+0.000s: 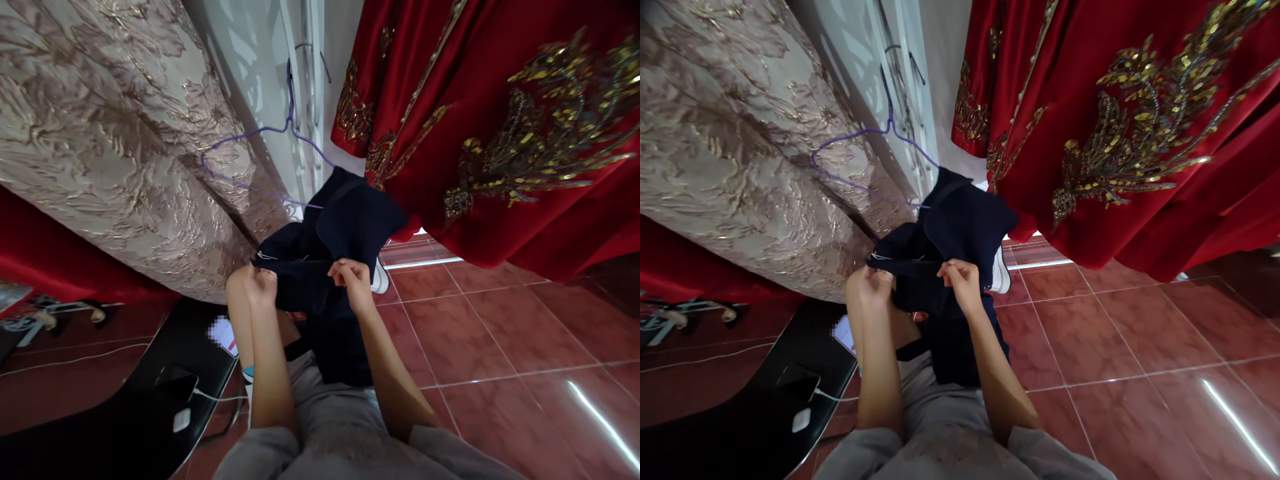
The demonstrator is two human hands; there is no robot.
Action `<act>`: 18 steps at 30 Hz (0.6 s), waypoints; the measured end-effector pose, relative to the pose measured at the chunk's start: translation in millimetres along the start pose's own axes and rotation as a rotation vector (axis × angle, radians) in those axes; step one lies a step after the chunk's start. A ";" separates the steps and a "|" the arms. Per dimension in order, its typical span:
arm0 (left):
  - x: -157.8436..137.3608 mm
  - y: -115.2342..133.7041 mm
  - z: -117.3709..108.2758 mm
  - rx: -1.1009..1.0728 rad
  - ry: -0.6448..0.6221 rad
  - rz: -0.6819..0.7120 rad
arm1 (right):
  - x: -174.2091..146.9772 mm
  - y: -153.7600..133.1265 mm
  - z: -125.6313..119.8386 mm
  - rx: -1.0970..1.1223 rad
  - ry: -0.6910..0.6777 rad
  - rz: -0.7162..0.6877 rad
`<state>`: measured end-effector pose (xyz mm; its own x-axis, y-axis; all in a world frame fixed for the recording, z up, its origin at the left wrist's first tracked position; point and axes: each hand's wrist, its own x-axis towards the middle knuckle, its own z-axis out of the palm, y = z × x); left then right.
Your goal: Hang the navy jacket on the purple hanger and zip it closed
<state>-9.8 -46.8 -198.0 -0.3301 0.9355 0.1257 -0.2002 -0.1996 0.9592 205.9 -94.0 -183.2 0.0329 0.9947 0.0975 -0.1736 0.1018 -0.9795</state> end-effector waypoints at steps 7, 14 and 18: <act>-60.6 36.3 46.5 -0.009 -0.235 0.142 | -8.0 -21.7 6.1 -0.208 -0.207 -0.188; -44.3 63.9 37.0 0.460 -0.657 0.433 | 0.2 -42.5 26.2 -0.104 -0.383 -0.118; -28.1 52.5 3.8 0.607 -1.049 0.258 | 20.8 -80.6 4.6 -0.259 -0.743 -0.154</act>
<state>-7.5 -82.5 -150.2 0.6572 0.7262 0.2019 0.3132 -0.5067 0.8032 216.0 -81.5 -101.4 -0.6417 0.7292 0.2376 0.0166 0.3230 -0.9463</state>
